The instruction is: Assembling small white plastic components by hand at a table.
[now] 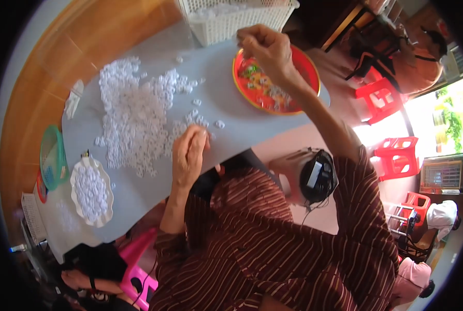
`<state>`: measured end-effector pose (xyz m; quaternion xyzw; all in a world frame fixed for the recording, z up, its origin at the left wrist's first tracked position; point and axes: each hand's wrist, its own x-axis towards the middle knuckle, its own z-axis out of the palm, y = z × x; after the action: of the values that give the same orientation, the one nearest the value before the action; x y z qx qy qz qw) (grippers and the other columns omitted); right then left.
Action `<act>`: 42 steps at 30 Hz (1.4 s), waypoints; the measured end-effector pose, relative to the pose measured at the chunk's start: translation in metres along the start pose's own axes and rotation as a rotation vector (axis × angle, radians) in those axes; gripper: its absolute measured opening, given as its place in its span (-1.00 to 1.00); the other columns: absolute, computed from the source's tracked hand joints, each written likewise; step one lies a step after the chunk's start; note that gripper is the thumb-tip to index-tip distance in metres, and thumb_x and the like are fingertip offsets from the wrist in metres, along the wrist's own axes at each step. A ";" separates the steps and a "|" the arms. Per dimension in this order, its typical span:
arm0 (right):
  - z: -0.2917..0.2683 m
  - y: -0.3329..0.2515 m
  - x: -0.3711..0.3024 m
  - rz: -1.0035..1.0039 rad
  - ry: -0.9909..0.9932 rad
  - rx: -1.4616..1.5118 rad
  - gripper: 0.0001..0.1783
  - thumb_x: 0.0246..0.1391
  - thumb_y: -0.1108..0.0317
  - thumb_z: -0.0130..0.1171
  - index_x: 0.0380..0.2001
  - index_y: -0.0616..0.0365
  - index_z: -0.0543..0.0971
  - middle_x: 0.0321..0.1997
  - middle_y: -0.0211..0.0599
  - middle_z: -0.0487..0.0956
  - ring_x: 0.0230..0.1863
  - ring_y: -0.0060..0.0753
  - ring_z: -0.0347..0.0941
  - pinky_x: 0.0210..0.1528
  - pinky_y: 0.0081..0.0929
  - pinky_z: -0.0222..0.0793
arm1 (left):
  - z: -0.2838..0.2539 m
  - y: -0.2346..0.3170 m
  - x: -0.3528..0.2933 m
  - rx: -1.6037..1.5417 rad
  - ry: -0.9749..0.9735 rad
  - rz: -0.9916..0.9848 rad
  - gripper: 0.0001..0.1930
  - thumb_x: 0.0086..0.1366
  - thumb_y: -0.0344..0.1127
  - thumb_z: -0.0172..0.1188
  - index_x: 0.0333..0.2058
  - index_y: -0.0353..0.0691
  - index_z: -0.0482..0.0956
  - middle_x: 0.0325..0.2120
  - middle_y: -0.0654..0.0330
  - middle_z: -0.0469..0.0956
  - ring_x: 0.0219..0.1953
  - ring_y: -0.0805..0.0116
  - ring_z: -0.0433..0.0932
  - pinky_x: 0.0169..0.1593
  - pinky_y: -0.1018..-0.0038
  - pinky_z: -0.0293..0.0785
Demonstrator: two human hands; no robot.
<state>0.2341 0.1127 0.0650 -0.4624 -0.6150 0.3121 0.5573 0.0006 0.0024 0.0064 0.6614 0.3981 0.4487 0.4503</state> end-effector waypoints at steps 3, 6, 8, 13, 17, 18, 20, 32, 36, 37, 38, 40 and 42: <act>-0.047 0.003 0.066 -0.094 0.179 -0.191 -0.83 0.06 0.44 0.08 -0.32 0.30 0.58 -0.53 -0.40 0.56 -0.54 -0.67 0.44 -0.45 -0.66 0.40 | 0.005 0.003 0.002 -0.056 0.018 -0.034 -0.71 0.36 -0.23 -0.09 -0.43 -0.34 0.42 -0.63 0.26 0.39 -0.56 0.55 0.30 -0.45 0.58 0.23; -0.103 0.042 0.119 -0.126 0.198 -0.669 -0.77 0.05 0.30 0.13 -0.49 0.28 0.59 -0.66 -0.32 0.53 -0.69 -0.54 0.37 -0.60 -0.56 0.31 | 0.015 -0.002 0.013 -0.142 0.084 0.051 -0.71 0.37 -0.27 -0.12 -0.43 -0.37 0.42 -0.59 0.21 0.41 -0.52 0.51 0.32 -0.38 0.57 0.26; -0.025 0.057 0.117 -0.182 0.117 -0.582 -0.78 0.04 0.31 0.13 -0.49 0.26 0.59 -0.64 -0.33 0.54 -0.66 -0.56 0.38 -0.59 -0.53 0.30 | -0.002 -0.009 -0.004 -0.177 0.218 -0.131 -0.71 0.36 -0.28 -0.14 -0.49 -0.32 0.36 -0.54 0.21 0.36 -0.36 0.39 0.34 -0.13 0.49 0.28; 0.037 0.043 0.043 -0.142 -0.365 -0.410 -0.85 -0.03 0.35 0.16 -0.37 0.09 0.65 -0.55 -0.29 0.60 -0.52 -0.57 0.53 -0.39 -0.55 0.44 | -0.003 -0.012 0.013 -0.633 0.290 -0.069 -0.71 0.38 -0.28 -0.17 -0.49 -0.29 0.37 -0.54 0.23 0.37 -0.33 0.43 0.36 -0.15 0.52 0.27; 0.067 0.047 0.014 -0.319 -0.587 -0.464 -0.84 -0.05 0.38 0.13 -0.38 0.08 0.64 -0.49 -0.22 0.61 -0.43 -0.24 0.55 -0.27 -0.39 0.46 | -0.001 -0.011 0.013 -0.596 0.287 -0.124 -0.70 0.38 -0.26 -0.17 -0.48 -0.29 0.38 -0.54 0.23 0.37 -0.33 0.43 0.36 -0.15 0.50 0.28; 0.069 0.051 0.011 -0.415 -0.581 -0.549 -0.83 -0.07 0.39 0.13 -0.37 0.09 0.64 -0.48 -0.21 0.61 -0.42 -0.19 0.55 -0.25 -0.36 0.45 | 0.001 -0.009 0.013 -0.573 0.272 -0.122 -0.70 0.38 -0.26 -0.17 -0.48 -0.29 0.38 -0.55 0.24 0.38 -0.33 0.43 0.36 -0.14 0.51 0.28; 0.070 0.050 0.006 -0.503 -0.569 -0.634 -0.82 -0.08 0.39 0.12 -0.36 0.09 0.63 -0.47 -0.21 0.61 -0.40 -0.15 0.54 -0.23 -0.32 0.45 | 0.003 -0.004 0.012 -0.550 0.249 -0.126 -0.70 0.38 -0.25 -0.16 -0.48 -0.28 0.39 -0.56 0.24 0.38 -0.33 0.44 0.36 -0.13 0.51 0.28; 0.084 0.032 -0.004 -0.389 -0.689 -0.668 -0.79 -0.11 0.37 0.17 -0.33 0.11 0.61 -0.38 -0.17 0.59 -0.26 -0.12 0.53 -0.15 -0.29 0.42 | 0.003 -0.002 0.010 -0.474 0.260 -0.093 -0.68 0.38 -0.25 -0.16 -0.51 -0.29 0.40 -0.57 0.26 0.39 -0.34 0.45 0.37 -0.15 0.52 0.28; 0.097 0.037 -0.002 -0.371 -0.712 -0.710 -0.87 -0.07 0.42 0.13 -0.40 0.15 0.59 -0.39 -0.13 0.58 -0.25 -0.10 0.53 -0.16 -0.28 0.43 | 0.002 -0.006 0.011 -0.442 0.275 -0.079 -0.68 0.37 -0.25 -0.16 -0.52 -0.28 0.40 -0.58 0.27 0.40 -0.35 0.46 0.38 -0.17 0.53 0.28; 0.098 0.036 -0.002 -0.399 -0.720 -0.725 -0.89 -0.07 0.46 0.11 -0.42 0.18 0.59 -0.39 -0.08 0.58 -0.26 -0.07 0.54 -0.19 -0.27 0.44 | 0.003 -0.006 0.011 -0.427 0.277 -0.075 -0.68 0.37 -0.25 -0.16 -0.52 -0.29 0.41 -0.58 0.27 0.40 -0.35 0.46 0.38 -0.18 0.53 0.28; 0.099 0.034 -0.002 -0.398 -0.720 -0.723 -0.89 -0.07 0.46 0.11 -0.42 0.18 0.59 -0.39 -0.08 0.58 -0.26 -0.07 0.54 -0.19 -0.27 0.44 | 0.003 -0.005 0.011 -0.426 0.277 -0.077 -0.68 0.37 -0.25 -0.16 -0.52 -0.29 0.41 -0.58 0.27 0.40 -0.35 0.46 0.38 -0.18 0.53 0.28; 0.103 0.030 -0.002 -0.487 -0.764 -0.886 -0.89 -0.09 0.52 0.09 -0.44 0.26 0.57 -0.40 0.00 0.57 -0.30 -0.01 0.55 -0.24 -0.24 0.46 | 0.003 -0.004 0.010 -0.405 0.299 -0.103 -0.68 0.36 -0.24 -0.14 -0.53 -0.28 0.41 -0.59 0.27 0.40 -0.37 0.47 0.39 -0.20 0.53 0.29; 0.104 0.025 -0.006 -0.526 -0.761 -0.896 -0.90 -0.11 0.54 0.09 -0.46 0.29 0.56 -0.41 0.03 0.56 -0.30 0.03 0.55 -0.26 -0.23 0.47 | 0.004 -0.004 0.011 -0.379 0.304 -0.100 -0.68 0.35 -0.23 -0.14 -0.53 -0.27 0.41 -0.59 0.28 0.40 -0.38 0.47 0.39 -0.21 0.53 0.29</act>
<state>0.1385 0.1306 0.0211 -0.3410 -0.9333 0.0199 0.1110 0.0067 0.0123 0.0045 0.4695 0.4021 0.5868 0.5231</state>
